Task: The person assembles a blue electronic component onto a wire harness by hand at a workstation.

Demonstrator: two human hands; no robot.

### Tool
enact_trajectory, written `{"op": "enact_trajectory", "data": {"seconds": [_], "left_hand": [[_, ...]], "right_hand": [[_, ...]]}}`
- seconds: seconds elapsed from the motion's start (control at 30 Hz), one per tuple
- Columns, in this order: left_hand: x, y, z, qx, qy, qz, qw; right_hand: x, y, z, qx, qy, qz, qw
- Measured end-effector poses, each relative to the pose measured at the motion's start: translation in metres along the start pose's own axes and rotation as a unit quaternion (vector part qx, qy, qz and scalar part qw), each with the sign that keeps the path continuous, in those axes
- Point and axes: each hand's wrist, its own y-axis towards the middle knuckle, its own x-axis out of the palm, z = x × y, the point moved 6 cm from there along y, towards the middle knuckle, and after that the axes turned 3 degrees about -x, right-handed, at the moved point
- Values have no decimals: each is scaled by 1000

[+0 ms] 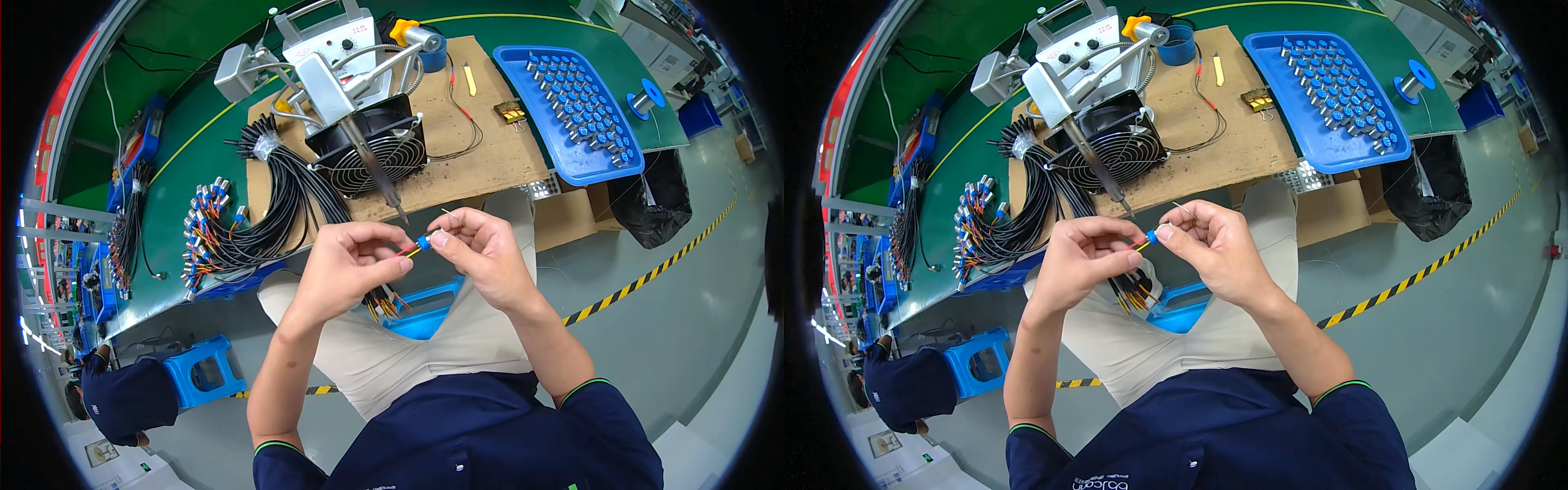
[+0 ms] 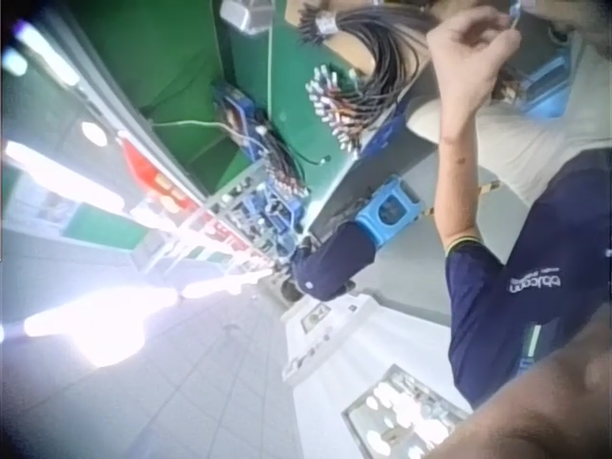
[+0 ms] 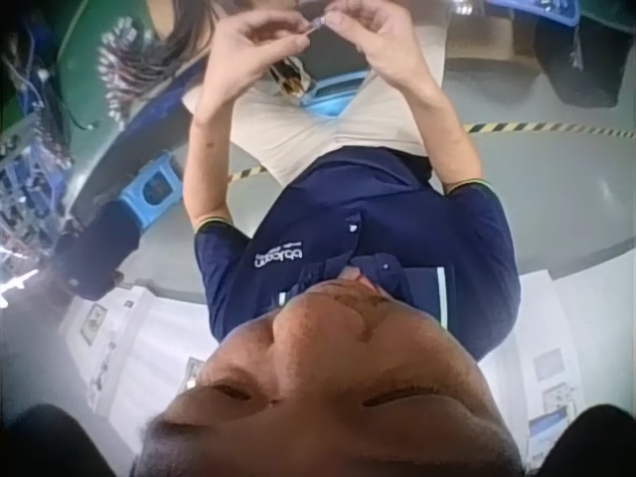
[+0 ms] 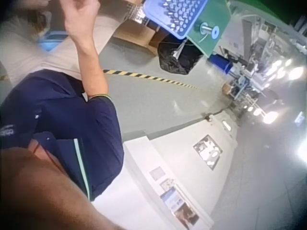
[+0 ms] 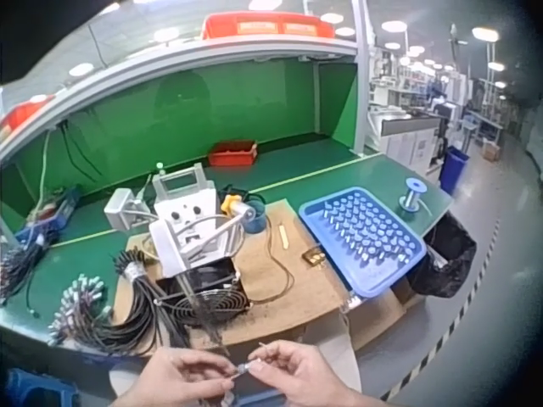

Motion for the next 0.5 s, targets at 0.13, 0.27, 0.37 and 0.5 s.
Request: {"op": "enact_trajectory", "data": {"seconds": [0.13, 0.27, 0.37, 0.5], "left_hand": [[0, -12, 7, 73, 183, 16, 980], [7, -18, 10, 115, 258, 17, 959], [7, -18, 7, 108, 269, 5, 957], [7, -18, 6, 101, 269, -6, 958]], "right_hand": [[-3, -5, 0, -7, -26, 19, 999], [-5, -9, 5, 11, -49, 29, 998], [-5, -10, 7, 14, -59, 44, 997], [-4, -11, 9, 9, -56, 61, 997]]}}
